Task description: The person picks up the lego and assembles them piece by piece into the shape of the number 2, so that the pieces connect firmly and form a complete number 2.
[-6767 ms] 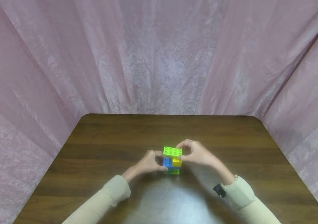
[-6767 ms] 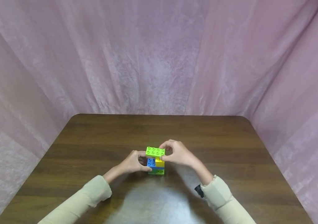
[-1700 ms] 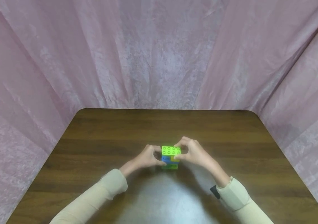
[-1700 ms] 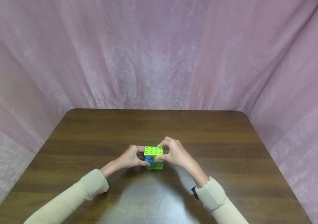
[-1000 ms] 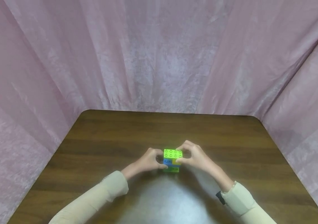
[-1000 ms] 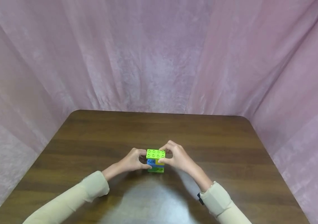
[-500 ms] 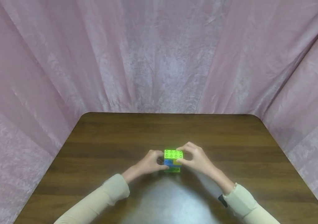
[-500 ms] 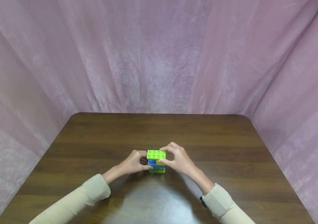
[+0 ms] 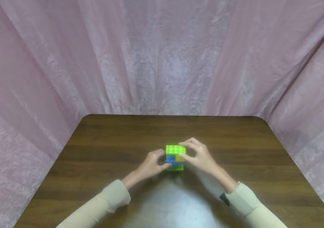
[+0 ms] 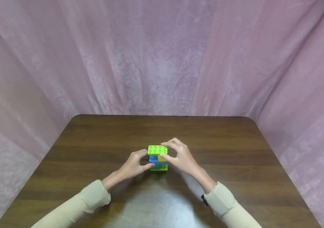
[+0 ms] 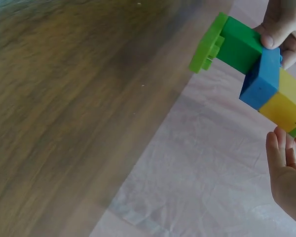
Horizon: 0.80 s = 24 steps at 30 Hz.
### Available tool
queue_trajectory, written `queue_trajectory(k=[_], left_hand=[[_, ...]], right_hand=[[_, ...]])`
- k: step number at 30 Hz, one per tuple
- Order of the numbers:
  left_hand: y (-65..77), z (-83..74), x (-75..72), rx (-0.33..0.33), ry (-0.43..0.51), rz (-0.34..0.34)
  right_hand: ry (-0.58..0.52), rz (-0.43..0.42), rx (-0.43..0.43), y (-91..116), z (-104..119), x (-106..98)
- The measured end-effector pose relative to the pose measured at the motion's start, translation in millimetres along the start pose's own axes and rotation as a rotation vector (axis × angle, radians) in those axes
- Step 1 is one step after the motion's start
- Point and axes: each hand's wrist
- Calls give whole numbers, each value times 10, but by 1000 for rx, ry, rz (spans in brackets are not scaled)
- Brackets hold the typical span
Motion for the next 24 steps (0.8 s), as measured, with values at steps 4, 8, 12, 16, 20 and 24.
queue_trajectory(k=[4,8,12,16,20,24], left_hand=[[-1,-19,0,31,14,-64],[-8,-32,8,50,14,-128],[-17,-49,-7,50,-10,-188],[-31,-58,-29,51,-31,-216],[-26,-66,-59,67,-94,-175],[4,-61,-87,67,-190,-87]], right_hand=[[-16,-27,29,-51,3,5],[-51,-49,54,-87,-2,3],[-107,-78,80,-124,-9,5],[-149,-107,115,-163,1,3],[-149,-133,158,-203,17,-9],[-156,-151,201,-248,29,-35]])
Point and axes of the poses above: each hand's wrist, its own y-axis away from the middle knuckle, its own x-axis out of the palm, z = x × y, and after that the axes turned 11 degrees about -y, right-handed
